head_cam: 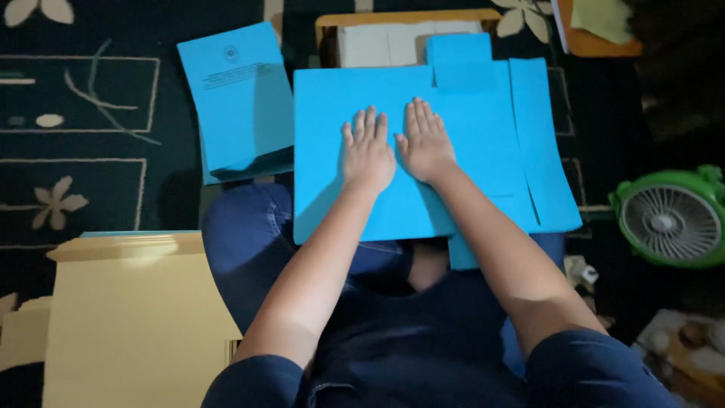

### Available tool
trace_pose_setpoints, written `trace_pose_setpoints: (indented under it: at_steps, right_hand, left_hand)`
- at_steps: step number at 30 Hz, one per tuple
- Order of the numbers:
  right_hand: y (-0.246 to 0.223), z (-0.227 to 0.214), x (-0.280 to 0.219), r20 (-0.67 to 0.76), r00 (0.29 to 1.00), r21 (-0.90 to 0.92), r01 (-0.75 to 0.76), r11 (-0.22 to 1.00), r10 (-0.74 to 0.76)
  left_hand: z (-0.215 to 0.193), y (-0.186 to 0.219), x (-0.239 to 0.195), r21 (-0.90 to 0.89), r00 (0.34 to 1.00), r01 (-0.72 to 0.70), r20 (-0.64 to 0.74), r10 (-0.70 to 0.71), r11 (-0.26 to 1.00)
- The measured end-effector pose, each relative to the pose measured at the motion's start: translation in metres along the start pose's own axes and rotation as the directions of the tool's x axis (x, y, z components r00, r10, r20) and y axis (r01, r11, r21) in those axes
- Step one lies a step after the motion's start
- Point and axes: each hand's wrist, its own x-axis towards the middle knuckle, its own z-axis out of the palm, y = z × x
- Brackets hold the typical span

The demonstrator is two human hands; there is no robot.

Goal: The person sits cross-legged on a rug and folds a stack of blue paper sheets by hand. They repeatedly smooth the creases, lift the stack to check alignment, and place a printed blue sheet into the fold to create a cover.

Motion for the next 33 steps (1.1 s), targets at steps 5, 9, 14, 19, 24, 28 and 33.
trace_pose_setpoints:
  at_steps: [5,9,14,19,24,28,33]
  right_hand:
    - [-0.026,-0.003,-0.109,-0.026,0.999,0.019,0.031,0.999,-0.031]
    - [-0.041,-0.004,-0.161,0.052,0.998,-0.038,0.035,0.999,-0.033]
    - [-0.036,0.007,-0.143,0.101,0.994,-0.040,0.036,0.999,-0.032]
    - [-0.012,0.000,-0.086,0.145,0.986,-0.025,0.088,0.996,-0.083]
    - [0.015,0.011,0.018,0.052,0.995,0.022,0.087,0.996,-0.088]
    - [0.022,0.004,0.082,0.037,0.996,0.004,0.085,0.996,-0.085]
    - [0.019,0.007,0.103,-0.068,0.996,0.122,0.062,0.991,-0.054]
  left_hand:
    - [-0.004,0.003,-0.009,0.001,0.999,-0.016,-0.037,0.016,1.000]
    - [0.001,0.009,-0.001,0.003,0.996,0.058,0.064,-0.058,0.998]
    - [0.017,0.016,0.021,0.087,0.986,0.075,0.143,-0.087,0.993]
    - [0.016,0.006,0.014,0.100,0.992,-0.013,-0.122,0.025,0.995]
    - [0.008,0.008,0.011,0.109,0.974,-0.025,-0.221,0.049,0.994]
    - [0.017,0.004,0.017,0.109,0.969,-0.028,-0.243,0.054,0.994]
    - [0.030,0.002,0.020,0.118,0.971,-0.011,-0.238,0.039,0.993]
